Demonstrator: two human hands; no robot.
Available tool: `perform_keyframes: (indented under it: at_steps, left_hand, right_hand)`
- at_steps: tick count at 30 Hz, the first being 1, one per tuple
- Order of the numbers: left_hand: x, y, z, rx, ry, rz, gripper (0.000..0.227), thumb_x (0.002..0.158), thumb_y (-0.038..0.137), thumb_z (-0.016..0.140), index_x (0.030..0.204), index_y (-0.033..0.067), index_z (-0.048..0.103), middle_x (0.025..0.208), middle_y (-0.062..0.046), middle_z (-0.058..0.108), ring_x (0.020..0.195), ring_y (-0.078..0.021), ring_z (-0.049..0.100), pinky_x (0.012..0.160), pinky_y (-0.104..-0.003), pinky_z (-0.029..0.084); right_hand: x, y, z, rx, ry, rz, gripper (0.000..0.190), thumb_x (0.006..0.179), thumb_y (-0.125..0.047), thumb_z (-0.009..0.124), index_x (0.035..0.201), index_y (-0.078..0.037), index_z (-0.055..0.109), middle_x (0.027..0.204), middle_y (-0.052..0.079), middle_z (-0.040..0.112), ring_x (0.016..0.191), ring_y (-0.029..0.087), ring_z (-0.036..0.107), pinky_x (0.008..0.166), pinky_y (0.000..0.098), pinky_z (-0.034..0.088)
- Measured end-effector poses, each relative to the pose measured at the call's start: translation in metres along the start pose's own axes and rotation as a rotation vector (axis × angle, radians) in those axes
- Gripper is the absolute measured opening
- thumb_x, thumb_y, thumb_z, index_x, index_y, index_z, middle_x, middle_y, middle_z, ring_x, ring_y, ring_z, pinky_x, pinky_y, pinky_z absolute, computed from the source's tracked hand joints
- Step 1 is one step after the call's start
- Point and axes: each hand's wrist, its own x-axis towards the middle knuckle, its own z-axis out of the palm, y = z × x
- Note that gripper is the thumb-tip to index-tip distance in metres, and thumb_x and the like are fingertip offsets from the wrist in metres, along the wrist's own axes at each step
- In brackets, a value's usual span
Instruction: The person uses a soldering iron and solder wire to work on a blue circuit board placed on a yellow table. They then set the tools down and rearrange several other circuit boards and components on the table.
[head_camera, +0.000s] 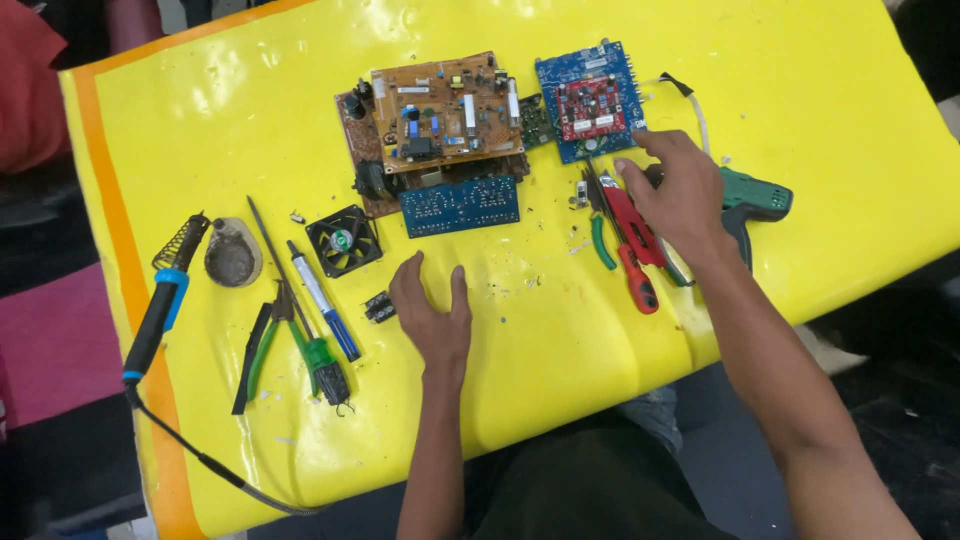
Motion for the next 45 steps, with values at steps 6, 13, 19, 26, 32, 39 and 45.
perform_keyframes:
  at_steps: [6, 13, 19, 26, 32, 39, 45]
  left_hand:
    - [0.018, 0.005, 0.029, -0.189, 0.056, -0.329, 0.069, 0.094, 0.021, 0.081, 0.151, 0.004, 0.046, 0.14, -0.02, 0.052, 0.137, -0.0413, 0.053, 0.109, -0.048, 0.05]
    - [0.034, -0.001, 0.041, -0.059, -0.015, -0.335, 0.064, 0.093, 0.026, 0.079, 0.147, 0.0054, 0.053, 0.134, -0.02, 0.06, 0.122, -0.039, 0.063, 0.102, -0.052, 0.054]
    - [0.038, 0.002, 0.037, 0.038, -0.034, -0.347, 0.075, 0.088, 0.032, 0.082, 0.151, 0.0068, 0.048, 0.146, -0.023, 0.046, 0.126, -0.0457, 0.058, 0.099, -0.063, 0.05]
    - [0.037, -0.018, 0.021, -0.22, -0.039, -0.409, 0.059, 0.091, 0.032, 0.082, 0.143, 0.0147, 0.061, 0.131, -0.013, 0.066, 0.127, -0.0333, 0.062, 0.102, -0.049, 0.046]
    - [0.031, -0.037, 0.028, -0.686, -0.188, -0.617, 0.033, 0.098, 0.02, 0.077, 0.131, 0.0135, 0.074, 0.116, -0.008, 0.079, 0.111, -0.0173, 0.071, 0.1, -0.036, 0.054]
    - [0.036, -0.045, 0.026, -0.957, -0.174, -0.669, 0.035, 0.101, 0.015, 0.072, 0.136, 0.0064, 0.069, 0.113, -0.008, 0.078, 0.106, -0.0134, 0.072, 0.096, -0.036, 0.061]
    - [0.019, -0.074, 0.047, -1.065, -0.083, -0.741, 0.029, 0.1, 0.011, 0.073, 0.128, 0.0019, 0.072, 0.095, -0.009, 0.077, 0.089, -0.0164, 0.076, 0.082, -0.035, 0.067]
  right_hand:
    - [0.004, -0.062, 0.037, 0.247, -0.187, 0.035, 0.033, 0.094, -0.016, 0.081, 0.125, -0.006, 0.075, 0.105, 0.019, 0.074, 0.098, 0.038, 0.074, 0.075, 0.044, 0.061]
    - [-0.004, -0.107, 0.085, 0.265, -0.388, 0.238, 0.055, 0.095, -0.025, 0.08, 0.138, 0.003, 0.06, 0.112, 0.021, 0.074, 0.1, 0.034, 0.076, 0.084, 0.0452, 0.062]
    - [-0.021, -0.11, 0.088, 0.463, -0.324, 0.396, 0.056, 0.096, -0.007, 0.076, 0.144, 0.002, 0.048, 0.1, 0.023, 0.073, 0.104, 0.039, 0.073, 0.086, 0.0495, 0.062]
    - [-0.05, -0.06, 0.1, 0.922, -0.338, 0.376, 0.044, 0.094, 0.007, 0.07, 0.136, 0.004, 0.061, 0.095, 0.019, 0.069, 0.084, 0.024, 0.072, 0.072, 0.0341, 0.065]
    - [-0.047, -0.048, 0.104, 0.967, -0.331, 0.375, 0.043, 0.093, 0.007, 0.071, 0.135, 0.001, 0.066, 0.099, 0.021, 0.073, 0.086, 0.025, 0.074, 0.077, 0.0384, 0.066]
    - [-0.032, -0.059, 0.105, 1.012, -0.289, 0.344, 0.041, 0.094, 0.005, 0.073, 0.134, 0.002, 0.066, 0.096, 0.021, 0.073, 0.082, 0.026, 0.075, 0.076, 0.0397, 0.067]
    - [-0.002, -0.093, 0.062, 1.0, -0.168, 0.421, 0.028, 0.106, -0.005, 0.061, 0.132, 0.003, 0.064, 0.1, 0.018, 0.068, 0.084, 0.024, 0.073, 0.078, 0.0381, 0.068]
